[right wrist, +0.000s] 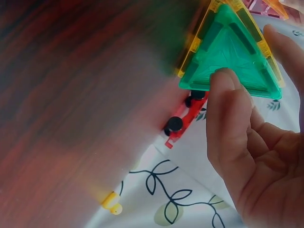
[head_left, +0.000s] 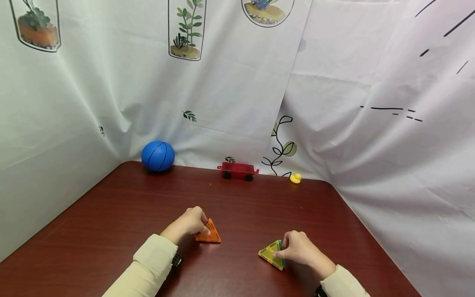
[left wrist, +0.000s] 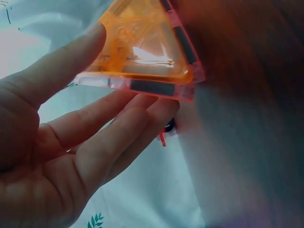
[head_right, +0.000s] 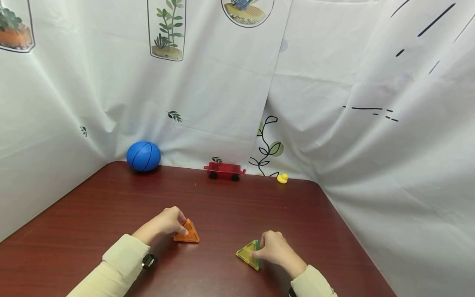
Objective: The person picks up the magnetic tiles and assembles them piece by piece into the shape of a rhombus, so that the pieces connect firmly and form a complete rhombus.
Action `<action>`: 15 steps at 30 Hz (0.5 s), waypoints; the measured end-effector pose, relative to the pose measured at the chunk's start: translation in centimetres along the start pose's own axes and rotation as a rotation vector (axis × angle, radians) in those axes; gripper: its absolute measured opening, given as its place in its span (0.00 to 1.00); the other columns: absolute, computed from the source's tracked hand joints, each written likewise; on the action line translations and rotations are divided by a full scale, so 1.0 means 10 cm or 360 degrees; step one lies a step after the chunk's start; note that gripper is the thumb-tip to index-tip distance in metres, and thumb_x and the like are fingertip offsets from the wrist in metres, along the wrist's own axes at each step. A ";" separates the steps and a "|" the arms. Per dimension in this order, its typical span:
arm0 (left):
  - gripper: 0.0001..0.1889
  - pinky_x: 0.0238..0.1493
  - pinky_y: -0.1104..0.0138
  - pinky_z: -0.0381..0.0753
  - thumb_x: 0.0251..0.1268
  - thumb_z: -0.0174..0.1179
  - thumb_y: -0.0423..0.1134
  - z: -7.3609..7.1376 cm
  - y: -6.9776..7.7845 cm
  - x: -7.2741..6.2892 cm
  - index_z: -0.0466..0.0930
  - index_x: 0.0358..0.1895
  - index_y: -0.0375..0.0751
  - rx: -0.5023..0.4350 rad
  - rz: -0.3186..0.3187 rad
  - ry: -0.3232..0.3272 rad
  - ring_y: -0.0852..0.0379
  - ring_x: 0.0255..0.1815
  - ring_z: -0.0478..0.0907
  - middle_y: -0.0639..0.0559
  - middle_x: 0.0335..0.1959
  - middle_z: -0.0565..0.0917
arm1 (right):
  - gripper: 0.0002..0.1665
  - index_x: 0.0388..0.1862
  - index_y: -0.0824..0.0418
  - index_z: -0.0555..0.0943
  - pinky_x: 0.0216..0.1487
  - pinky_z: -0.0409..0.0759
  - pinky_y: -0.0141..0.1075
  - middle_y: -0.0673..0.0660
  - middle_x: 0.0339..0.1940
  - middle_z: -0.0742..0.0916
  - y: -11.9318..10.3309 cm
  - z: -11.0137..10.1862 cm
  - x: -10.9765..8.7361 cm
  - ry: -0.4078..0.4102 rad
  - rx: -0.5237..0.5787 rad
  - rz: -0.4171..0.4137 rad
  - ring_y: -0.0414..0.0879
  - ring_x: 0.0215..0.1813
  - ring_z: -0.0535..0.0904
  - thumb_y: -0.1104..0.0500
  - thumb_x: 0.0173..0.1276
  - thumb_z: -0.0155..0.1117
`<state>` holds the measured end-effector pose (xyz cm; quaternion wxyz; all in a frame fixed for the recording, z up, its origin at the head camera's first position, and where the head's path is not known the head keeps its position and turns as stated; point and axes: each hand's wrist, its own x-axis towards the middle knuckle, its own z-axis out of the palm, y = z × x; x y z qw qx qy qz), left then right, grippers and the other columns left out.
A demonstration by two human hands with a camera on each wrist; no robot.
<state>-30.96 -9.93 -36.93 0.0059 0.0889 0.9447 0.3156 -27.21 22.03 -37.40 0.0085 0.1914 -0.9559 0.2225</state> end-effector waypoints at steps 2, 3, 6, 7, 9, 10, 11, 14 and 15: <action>0.14 0.23 0.68 0.73 0.29 0.73 0.34 0.01 -0.01 0.00 0.80 0.26 0.35 -0.0009 -0.0004 0.0002 0.58 0.22 0.72 0.52 0.21 0.78 | 0.22 0.15 0.57 0.71 0.14 0.59 0.28 0.45 0.10 0.72 0.00 0.00 0.00 -0.0007 0.0006 -0.0007 0.36 0.13 0.61 0.46 0.40 0.72; 0.14 0.23 0.68 0.73 0.29 0.73 0.34 0.01 -0.01 0.01 0.80 0.25 0.36 0.0001 0.0001 0.0007 0.58 0.22 0.72 0.52 0.21 0.78 | 0.22 0.15 0.57 0.71 0.14 0.59 0.28 0.45 0.10 0.72 0.00 -0.01 0.00 -0.0006 0.0005 -0.0012 0.36 0.13 0.61 0.46 0.40 0.72; 0.13 0.22 0.68 0.73 0.29 0.73 0.33 0.02 -0.02 0.01 0.80 0.25 0.36 -0.0019 -0.0006 0.0010 0.58 0.21 0.73 0.51 0.21 0.78 | 0.21 0.15 0.58 0.72 0.14 0.60 0.29 0.45 0.11 0.72 0.00 -0.02 0.00 0.0002 -0.0002 -0.0025 0.36 0.14 0.61 0.46 0.40 0.72; 0.13 0.21 0.68 0.74 0.29 0.73 0.33 0.02 -0.02 0.02 0.80 0.25 0.36 -0.0028 -0.0007 0.0008 0.58 0.21 0.73 0.51 0.21 0.78 | 0.21 0.15 0.58 0.72 0.15 0.61 0.29 0.45 0.10 0.72 0.00 -0.02 0.00 0.0007 -0.0004 -0.0026 0.36 0.14 0.61 0.47 0.39 0.72; 0.14 0.20 0.69 0.73 0.29 0.73 0.32 0.02 -0.02 0.02 0.81 0.25 0.35 -0.0041 -0.0005 0.0002 0.58 0.20 0.73 0.51 0.21 0.78 | 0.20 0.15 0.58 0.72 0.15 0.61 0.29 0.45 0.11 0.73 0.00 -0.03 0.01 0.0017 -0.0008 -0.0027 0.37 0.14 0.61 0.47 0.39 0.73; 0.14 0.19 0.69 0.74 0.30 0.73 0.32 0.02 -0.02 0.03 0.81 0.26 0.35 -0.0053 -0.0005 -0.0002 0.58 0.19 0.74 0.51 0.21 0.78 | 0.20 0.15 0.58 0.72 0.15 0.61 0.29 0.45 0.11 0.73 0.00 -0.03 0.01 0.0017 -0.0008 -0.0026 0.37 0.14 0.62 0.48 0.39 0.73; 0.14 0.19 0.68 0.74 0.29 0.73 0.31 0.02 -0.02 0.03 0.81 0.26 0.35 -0.0064 -0.0005 -0.0004 0.58 0.19 0.74 0.50 0.21 0.77 | 0.20 0.15 0.58 0.73 0.15 0.61 0.29 0.45 0.11 0.73 0.00 -0.03 0.01 0.0016 -0.0009 -0.0024 0.37 0.14 0.61 0.48 0.39 0.73; 0.14 0.20 0.68 0.74 0.29 0.73 0.31 0.02 -0.02 0.03 0.81 0.26 0.35 -0.0061 0.0011 -0.0007 0.58 0.20 0.74 0.51 0.21 0.78 | 0.20 0.15 0.58 0.73 0.15 0.60 0.29 0.45 0.11 0.73 0.01 -0.04 0.03 0.0003 0.0003 -0.0019 0.37 0.14 0.60 0.48 0.39 0.73; 0.14 0.21 0.68 0.74 0.29 0.73 0.31 0.02 -0.02 0.03 0.81 0.26 0.35 -0.0058 0.0014 -0.0008 0.58 0.20 0.74 0.51 0.21 0.78 | 0.20 0.15 0.58 0.73 0.15 0.60 0.29 0.45 0.11 0.73 0.01 -0.04 0.03 -0.0002 0.0004 -0.0021 0.37 0.14 0.60 0.48 0.39 0.73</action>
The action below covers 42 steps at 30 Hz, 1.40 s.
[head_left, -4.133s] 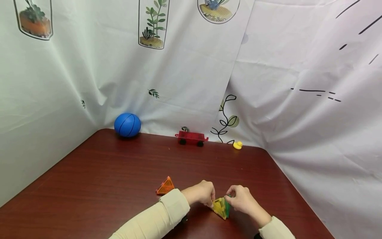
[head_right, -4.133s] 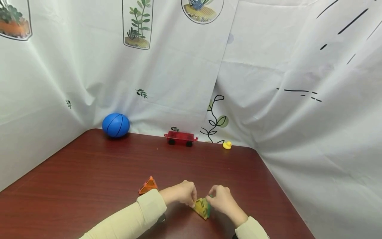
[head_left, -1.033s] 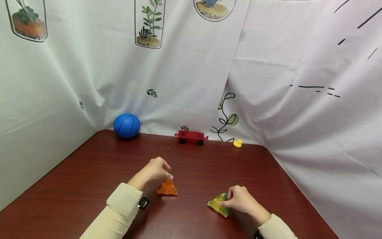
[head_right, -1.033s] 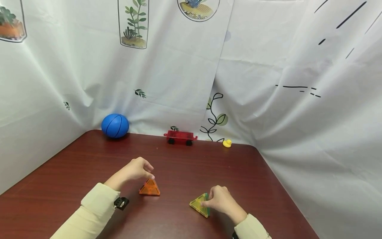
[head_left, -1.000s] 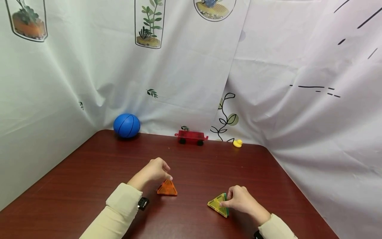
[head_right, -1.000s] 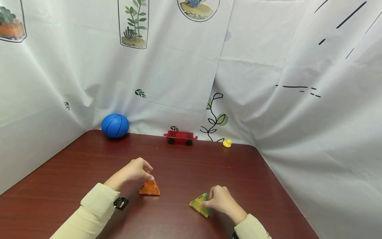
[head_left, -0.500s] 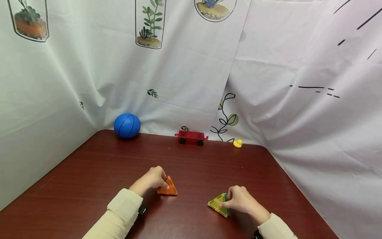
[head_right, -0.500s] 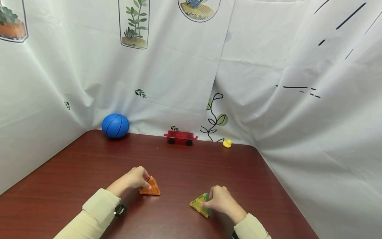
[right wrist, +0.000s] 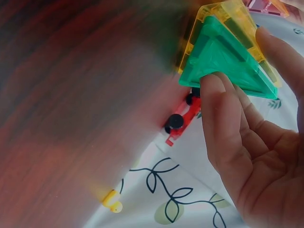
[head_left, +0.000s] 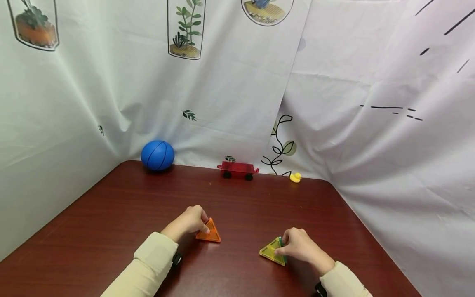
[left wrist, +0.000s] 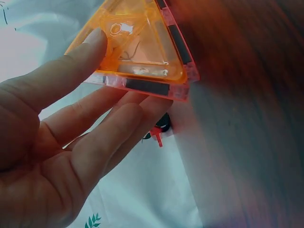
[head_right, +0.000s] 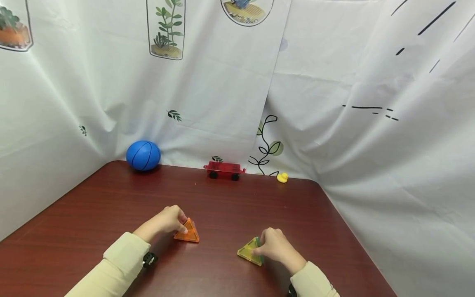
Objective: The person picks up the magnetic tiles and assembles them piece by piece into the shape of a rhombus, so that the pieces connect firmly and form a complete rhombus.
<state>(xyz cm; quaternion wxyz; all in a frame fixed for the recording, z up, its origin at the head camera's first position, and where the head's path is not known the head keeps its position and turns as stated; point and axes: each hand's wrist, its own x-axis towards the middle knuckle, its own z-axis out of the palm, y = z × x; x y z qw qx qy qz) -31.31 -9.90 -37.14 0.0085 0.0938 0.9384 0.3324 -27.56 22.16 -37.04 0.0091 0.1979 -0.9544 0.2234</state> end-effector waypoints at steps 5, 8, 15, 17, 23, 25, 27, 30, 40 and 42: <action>0.14 0.26 0.67 0.74 0.29 0.73 0.32 -0.01 0.01 0.01 0.81 0.27 0.36 0.0034 0.0013 -0.0020 0.58 0.24 0.73 0.52 0.22 0.78 | 0.18 0.17 0.59 0.75 0.16 0.62 0.30 0.45 0.14 0.75 0.01 -0.01 0.04 -0.0019 -0.0002 -0.0015 0.37 0.16 0.62 0.49 0.38 0.74; 0.14 0.27 0.66 0.75 0.30 0.72 0.32 -0.01 0.02 0.02 0.81 0.27 0.36 0.0042 0.0025 -0.0032 0.58 0.24 0.73 0.52 0.22 0.79 | 0.17 0.19 0.59 0.76 0.18 0.65 0.31 0.45 0.16 0.76 0.02 -0.03 0.06 -0.0031 0.0003 -0.0021 0.38 0.17 0.65 0.51 0.38 0.74; 0.13 0.30 0.64 0.75 0.34 0.71 0.32 -0.01 0.03 0.02 0.82 0.30 0.36 0.0056 0.0055 -0.0092 0.57 0.28 0.74 0.51 0.25 0.79 | 0.16 0.16 0.59 0.73 0.17 0.59 0.30 0.45 0.12 0.70 0.00 -0.05 0.11 -0.0082 0.0038 -0.0028 0.37 0.16 0.60 0.55 0.40 0.73; 0.13 0.30 0.64 0.75 0.34 0.70 0.32 -0.01 0.03 0.02 0.82 0.30 0.36 0.0057 0.0052 -0.0097 0.56 0.28 0.74 0.51 0.25 0.79 | 0.15 0.17 0.59 0.75 0.17 0.60 0.30 0.45 0.13 0.71 0.00 -0.04 0.12 -0.0082 0.0023 -0.0030 0.37 0.16 0.61 0.56 0.40 0.73; 0.14 0.29 0.64 0.76 0.35 0.70 0.31 0.00 0.05 0.03 0.82 0.31 0.35 0.0037 0.0062 -0.0115 0.56 0.28 0.75 0.50 0.26 0.80 | 0.12 0.21 0.60 0.79 0.19 0.64 0.31 0.47 0.17 0.77 -0.01 -0.03 0.17 -0.0068 -0.0033 -0.0057 0.38 0.18 0.64 0.57 0.41 0.73; 0.14 0.28 0.65 0.76 0.35 0.70 0.30 0.01 0.06 0.02 0.82 0.31 0.34 0.0021 0.0066 -0.0118 0.57 0.27 0.75 0.50 0.25 0.80 | 0.11 0.22 0.60 0.80 0.20 0.66 0.32 0.47 0.18 0.78 -0.02 -0.02 0.19 -0.0055 -0.0049 -0.0080 0.39 0.19 0.66 0.58 0.40 0.73; 0.14 0.27 0.65 0.76 0.34 0.70 0.30 0.01 0.07 0.02 0.82 0.31 0.34 0.0014 0.0078 -0.0123 0.57 0.26 0.75 0.49 0.26 0.80 | 0.11 0.21 0.60 0.80 0.20 0.66 0.32 0.46 0.18 0.78 -0.03 -0.01 0.22 -0.0050 -0.0057 -0.0098 0.39 0.20 0.66 0.58 0.41 0.73; 0.14 0.26 0.66 0.76 0.34 0.70 0.30 0.01 0.08 0.01 0.82 0.31 0.34 0.0002 0.0084 -0.0121 0.57 0.25 0.75 0.49 0.26 0.80 | 0.10 0.22 0.60 0.80 0.20 0.67 0.32 0.46 0.19 0.79 -0.05 0.00 0.24 -0.0056 -0.0036 -0.0116 0.40 0.20 0.67 0.59 0.42 0.72; 0.14 0.29 0.64 0.76 0.33 0.70 0.30 0.05 0.09 0.03 0.82 0.31 0.34 -0.0001 0.0122 -0.0134 0.55 0.30 0.75 0.48 0.27 0.80 | 0.10 0.24 0.62 0.80 0.25 0.68 0.35 0.49 0.22 0.79 -0.12 0.04 0.37 -0.0072 -0.0071 -0.0117 0.44 0.28 0.69 0.61 0.43 0.71; 0.14 0.29 0.64 0.76 0.34 0.70 0.30 0.05 0.10 0.03 0.82 0.32 0.34 -0.0006 0.0111 -0.0140 0.56 0.29 0.75 0.49 0.27 0.80 | 0.11 0.25 0.64 0.81 0.25 0.69 0.34 0.50 0.24 0.80 -0.12 0.05 0.39 -0.0067 -0.0081 -0.0127 0.44 0.29 0.70 0.61 0.43 0.72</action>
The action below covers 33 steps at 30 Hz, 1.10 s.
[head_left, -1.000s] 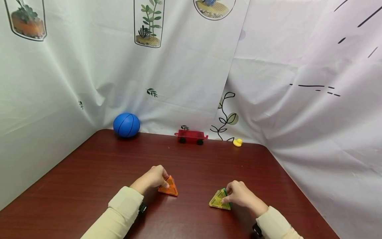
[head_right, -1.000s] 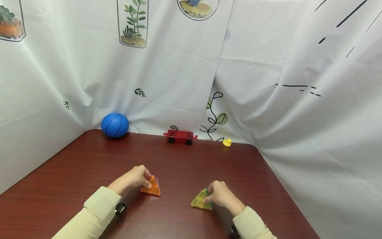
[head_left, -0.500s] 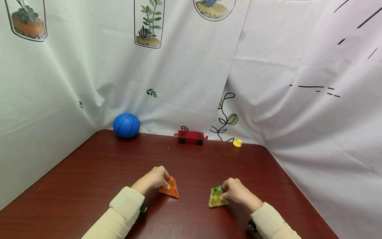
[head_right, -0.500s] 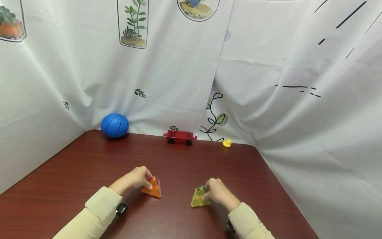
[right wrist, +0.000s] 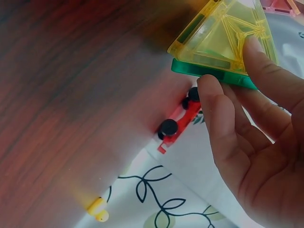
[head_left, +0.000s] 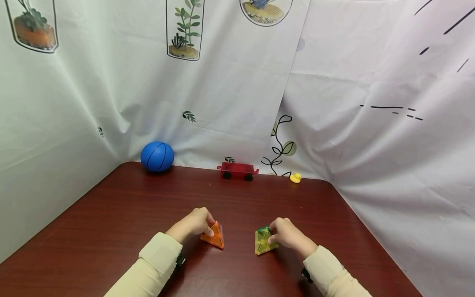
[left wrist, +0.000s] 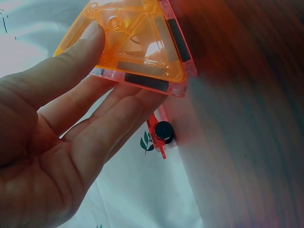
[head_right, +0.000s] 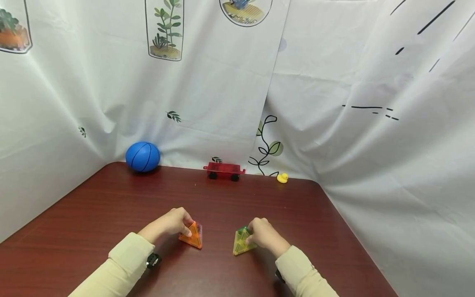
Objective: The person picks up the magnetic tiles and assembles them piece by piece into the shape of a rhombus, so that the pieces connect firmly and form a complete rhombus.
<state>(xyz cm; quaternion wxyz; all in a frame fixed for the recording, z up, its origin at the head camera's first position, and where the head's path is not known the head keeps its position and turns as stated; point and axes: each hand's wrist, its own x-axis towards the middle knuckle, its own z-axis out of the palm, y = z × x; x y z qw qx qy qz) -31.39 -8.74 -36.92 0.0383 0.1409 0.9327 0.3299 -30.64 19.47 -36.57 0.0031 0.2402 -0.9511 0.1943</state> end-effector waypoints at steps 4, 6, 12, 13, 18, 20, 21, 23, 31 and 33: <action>0.14 0.30 0.64 0.76 0.34 0.70 0.31 0.02 0.03 0.00 0.82 0.32 0.34 0.0020 -0.0009 -0.0013 0.56 0.30 0.75 0.49 0.28 0.80 | 0.13 0.28 0.65 0.81 0.26 0.70 0.33 0.51 0.26 0.81 -0.01 0.01 0.02 0.0001 0.0003 0.0001 0.43 0.29 0.72 0.61 0.43 0.72; 0.15 0.31 0.64 0.76 0.34 0.70 0.31 0.02 0.04 0.01 0.82 0.32 0.35 0.0035 -0.0016 -0.0014 0.55 0.31 0.75 0.49 0.28 0.80 | 0.13 0.29 0.65 0.81 0.26 0.71 0.34 0.51 0.25 0.82 -0.02 0.02 0.04 -0.0014 0.0013 0.0017 0.44 0.30 0.73 0.60 0.44 0.71; 0.14 0.30 0.64 0.76 0.34 0.70 0.31 0.04 0.06 0.02 0.82 0.32 0.35 0.0030 0.0004 -0.0017 0.57 0.30 0.75 0.49 0.27 0.80 | 0.13 0.30 0.65 0.81 0.26 0.71 0.34 0.51 0.25 0.81 -0.04 0.03 0.08 -0.0041 0.0037 0.0040 0.45 0.31 0.73 0.61 0.45 0.70; 0.14 0.30 0.65 0.76 0.34 0.70 0.31 0.04 0.06 0.02 0.82 0.31 0.34 0.0024 0.0010 -0.0019 0.57 0.30 0.75 0.49 0.27 0.80 | 0.12 0.29 0.65 0.81 0.25 0.71 0.34 0.50 0.24 0.81 -0.05 0.03 0.09 -0.0039 0.0033 0.0031 0.44 0.30 0.72 0.61 0.45 0.70; 0.13 0.30 0.65 0.76 0.33 0.70 0.31 0.06 0.08 0.03 0.82 0.30 0.35 0.0012 0.0035 -0.0023 0.58 0.28 0.75 0.50 0.26 0.80 | 0.09 0.26 0.63 0.81 0.23 0.69 0.31 0.47 0.20 0.80 -0.06 0.06 0.13 -0.0015 0.0014 -0.0020 0.42 0.25 0.69 0.61 0.45 0.70; 0.13 0.30 0.65 0.76 0.33 0.70 0.31 0.06 0.09 0.03 0.82 0.30 0.35 0.0024 0.0040 -0.0021 0.58 0.29 0.75 0.51 0.26 0.80 | 0.10 0.27 0.64 0.81 0.23 0.69 0.32 0.47 0.21 0.80 -0.06 0.07 0.14 -0.0016 0.0010 -0.0026 0.42 0.26 0.70 0.61 0.45 0.70; 0.13 0.30 0.65 0.76 0.33 0.70 0.31 0.06 0.09 0.03 0.82 0.30 0.35 0.0033 0.0047 -0.0021 0.58 0.29 0.75 0.51 0.26 0.80 | 0.11 0.28 0.64 0.81 0.24 0.70 0.32 0.48 0.21 0.81 -0.06 0.07 0.15 -0.0020 0.0013 -0.0020 0.43 0.27 0.71 0.60 0.46 0.70; 0.13 0.31 0.64 0.76 0.33 0.70 0.31 0.07 0.10 0.03 0.82 0.30 0.36 0.0032 0.0038 -0.0024 0.57 0.29 0.75 0.51 0.25 0.80 | 0.12 0.29 0.65 0.81 0.24 0.70 0.32 0.49 0.23 0.81 -0.08 0.07 0.16 -0.0026 0.0022 -0.0006 0.43 0.28 0.72 0.60 0.46 0.70; 0.14 0.34 0.62 0.76 0.34 0.70 0.32 0.08 0.13 0.05 0.82 0.32 0.36 0.0057 0.0023 -0.0044 0.55 0.32 0.75 0.50 0.28 0.80 | 0.09 0.26 0.64 0.81 0.21 0.68 0.31 0.48 0.20 0.80 -0.12 0.09 0.20 -0.0023 0.0025 -0.0017 0.39 0.22 0.68 0.62 0.46 0.70; 0.15 0.34 0.62 0.75 0.33 0.70 0.32 0.08 0.13 0.06 0.82 0.31 0.36 0.0078 0.0032 -0.0036 0.55 0.33 0.75 0.50 0.28 0.81 | 0.09 0.27 0.64 0.81 0.21 0.68 0.30 0.47 0.20 0.80 -0.13 0.09 0.20 -0.0029 0.0023 -0.0011 0.39 0.22 0.68 0.62 0.46 0.70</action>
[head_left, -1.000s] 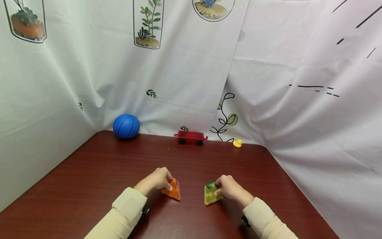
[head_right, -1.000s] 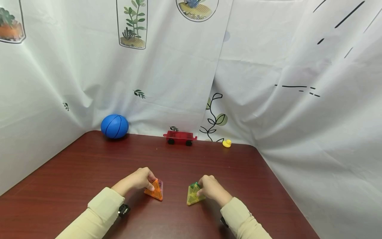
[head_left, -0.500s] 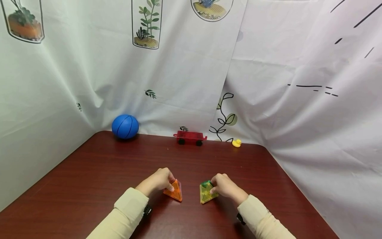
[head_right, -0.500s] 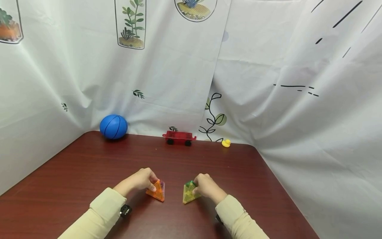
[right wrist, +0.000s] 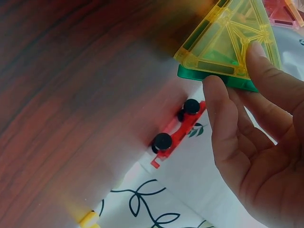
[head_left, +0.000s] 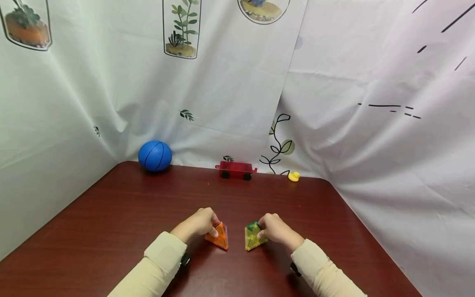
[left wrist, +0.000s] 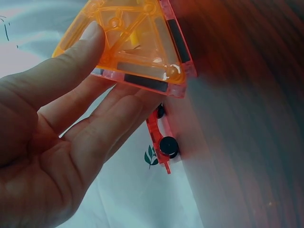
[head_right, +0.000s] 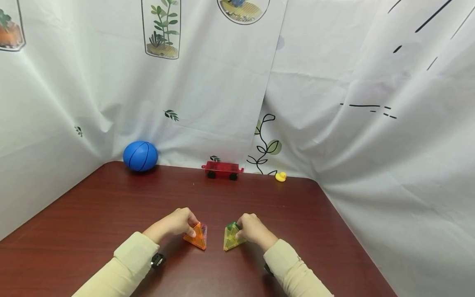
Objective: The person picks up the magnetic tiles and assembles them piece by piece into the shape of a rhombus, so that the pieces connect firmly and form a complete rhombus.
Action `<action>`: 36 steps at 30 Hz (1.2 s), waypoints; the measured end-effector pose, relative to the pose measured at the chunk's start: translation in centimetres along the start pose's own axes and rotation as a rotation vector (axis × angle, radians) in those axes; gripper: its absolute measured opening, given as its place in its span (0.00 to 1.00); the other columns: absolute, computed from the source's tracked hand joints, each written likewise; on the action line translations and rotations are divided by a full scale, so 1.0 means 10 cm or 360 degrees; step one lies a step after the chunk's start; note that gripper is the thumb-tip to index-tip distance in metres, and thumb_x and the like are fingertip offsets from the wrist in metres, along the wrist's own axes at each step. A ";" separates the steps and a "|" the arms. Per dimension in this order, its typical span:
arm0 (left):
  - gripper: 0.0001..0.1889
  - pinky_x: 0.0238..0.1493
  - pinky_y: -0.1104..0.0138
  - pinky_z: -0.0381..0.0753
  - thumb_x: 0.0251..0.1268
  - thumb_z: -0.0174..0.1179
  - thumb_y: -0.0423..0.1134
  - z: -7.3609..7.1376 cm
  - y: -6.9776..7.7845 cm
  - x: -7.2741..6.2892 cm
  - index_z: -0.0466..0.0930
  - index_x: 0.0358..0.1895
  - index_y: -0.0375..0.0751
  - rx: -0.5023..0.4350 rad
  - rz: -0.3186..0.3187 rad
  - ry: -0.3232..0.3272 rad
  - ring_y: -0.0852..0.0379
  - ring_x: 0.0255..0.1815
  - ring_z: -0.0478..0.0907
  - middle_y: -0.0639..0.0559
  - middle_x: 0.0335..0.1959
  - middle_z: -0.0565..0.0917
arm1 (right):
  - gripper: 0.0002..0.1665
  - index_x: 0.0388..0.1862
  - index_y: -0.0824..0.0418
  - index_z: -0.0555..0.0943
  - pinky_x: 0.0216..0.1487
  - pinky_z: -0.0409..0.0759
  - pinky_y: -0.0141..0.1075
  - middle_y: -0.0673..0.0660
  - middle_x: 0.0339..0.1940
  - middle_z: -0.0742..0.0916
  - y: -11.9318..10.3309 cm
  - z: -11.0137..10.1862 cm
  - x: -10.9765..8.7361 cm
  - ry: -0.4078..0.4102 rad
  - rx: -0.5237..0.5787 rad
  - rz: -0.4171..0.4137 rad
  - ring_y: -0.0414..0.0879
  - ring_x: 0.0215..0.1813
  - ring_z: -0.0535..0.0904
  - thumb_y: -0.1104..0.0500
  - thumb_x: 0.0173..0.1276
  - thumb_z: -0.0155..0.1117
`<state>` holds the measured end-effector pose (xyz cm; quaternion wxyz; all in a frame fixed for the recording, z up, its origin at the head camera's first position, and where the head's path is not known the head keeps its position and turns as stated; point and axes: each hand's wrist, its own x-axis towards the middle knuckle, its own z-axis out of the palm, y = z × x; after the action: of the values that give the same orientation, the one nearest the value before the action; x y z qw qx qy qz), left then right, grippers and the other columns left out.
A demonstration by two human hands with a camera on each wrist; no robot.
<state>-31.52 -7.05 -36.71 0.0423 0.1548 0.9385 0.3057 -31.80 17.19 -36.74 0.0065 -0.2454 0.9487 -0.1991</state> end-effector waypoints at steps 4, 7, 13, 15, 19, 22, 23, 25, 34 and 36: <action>0.15 0.35 0.62 0.75 0.33 0.71 0.33 0.01 0.00 0.01 0.82 0.31 0.36 0.0020 0.0016 0.0007 0.55 0.33 0.75 0.50 0.28 0.81 | 0.09 0.26 0.63 0.81 0.21 0.68 0.30 0.46 0.19 0.80 -0.02 0.00 0.02 0.0003 -0.0011 -0.0006 0.39 0.22 0.68 0.61 0.46 0.70; 0.14 0.34 0.62 0.75 0.34 0.70 0.33 0.01 0.01 0.01 0.82 0.32 0.36 0.0012 0.0009 -0.0003 0.55 0.33 0.75 0.50 0.28 0.81 | 0.07 0.25 0.63 0.81 0.20 0.68 0.30 0.46 0.18 0.79 -0.04 0.01 0.03 0.0006 -0.0009 -0.0033 0.38 0.21 0.67 0.62 0.46 0.70; 0.14 0.35 0.62 0.75 0.34 0.70 0.32 0.02 0.01 0.02 0.82 0.32 0.36 0.0001 0.0008 -0.0023 0.54 0.34 0.75 0.50 0.28 0.80 | 0.09 0.28 0.63 0.82 0.22 0.69 0.30 0.47 0.20 0.81 -0.09 0.02 0.05 -0.0010 0.0011 -0.0021 0.40 0.24 0.69 0.61 0.47 0.69; 0.14 0.35 0.61 0.75 0.35 0.70 0.32 0.02 0.01 0.02 0.82 0.32 0.36 0.0000 0.0014 -0.0026 0.54 0.34 0.75 0.50 0.28 0.80 | 0.10 0.29 0.64 0.82 0.24 0.70 0.31 0.48 0.22 0.81 -0.10 0.03 0.06 -0.0014 0.0007 -0.0007 0.41 0.27 0.70 0.61 0.47 0.69; 0.14 0.35 0.61 0.75 0.34 0.70 0.32 0.02 0.01 0.02 0.82 0.32 0.36 0.0006 0.0015 -0.0028 0.54 0.34 0.75 0.50 0.28 0.80 | 0.10 0.30 0.64 0.82 0.23 0.70 0.30 0.49 0.22 0.81 -0.11 0.04 0.08 -0.0022 0.0000 -0.0002 0.40 0.25 0.71 0.61 0.47 0.69; 0.15 0.35 0.62 0.75 0.34 0.70 0.33 0.02 0.01 0.02 0.82 0.32 0.36 0.0015 0.0018 -0.0028 0.54 0.34 0.76 0.50 0.28 0.80 | 0.09 0.28 0.63 0.82 0.21 0.69 0.30 0.47 0.20 0.80 -0.13 0.05 0.09 -0.0023 0.0005 -0.0026 0.39 0.22 0.69 0.61 0.47 0.69; 0.15 0.34 0.62 0.75 0.34 0.70 0.33 0.02 0.01 0.02 0.82 0.33 0.36 0.0015 0.0019 -0.0027 0.54 0.34 0.76 0.50 0.28 0.81 | 0.08 0.27 0.63 0.82 0.21 0.68 0.30 0.47 0.19 0.80 -0.13 0.05 0.09 -0.0020 0.0002 -0.0039 0.38 0.21 0.68 0.62 0.47 0.69; 0.15 0.34 0.62 0.76 0.34 0.70 0.33 0.01 0.02 0.02 0.82 0.33 0.36 0.0013 0.0022 -0.0025 0.54 0.34 0.76 0.50 0.28 0.81 | 0.07 0.26 0.62 0.82 0.21 0.67 0.30 0.46 0.18 0.80 -0.13 0.06 0.10 -0.0019 0.0004 -0.0054 0.38 0.21 0.67 0.62 0.47 0.69; 0.15 0.34 0.63 0.76 0.34 0.70 0.32 0.03 0.03 0.02 0.82 0.32 0.36 -0.0006 0.0015 -0.0033 0.55 0.33 0.76 0.50 0.28 0.81 | 0.06 0.24 0.61 0.81 0.19 0.65 0.29 0.44 0.15 0.78 -0.17 0.07 0.11 -0.0014 -0.0020 -0.0096 0.37 0.19 0.64 0.62 0.47 0.69; 0.14 0.34 0.63 0.75 0.34 0.70 0.32 0.03 0.04 0.02 0.83 0.32 0.36 0.0007 0.0027 -0.0029 0.55 0.32 0.76 0.50 0.28 0.81 | 0.06 0.24 0.61 0.81 0.18 0.65 0.28 0.44 0.15 0.77 -0.17 0.08 0.12 -0.0014 -0.0015 -0.0093 0.37 0.18 0.64 0.62 0.47 0.69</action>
<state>-31.56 -6.55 -36.76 0.0480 0.1656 0.9374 0.3024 -31.97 14.94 -36.71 0.0038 -0.2739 0.9420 -0.1938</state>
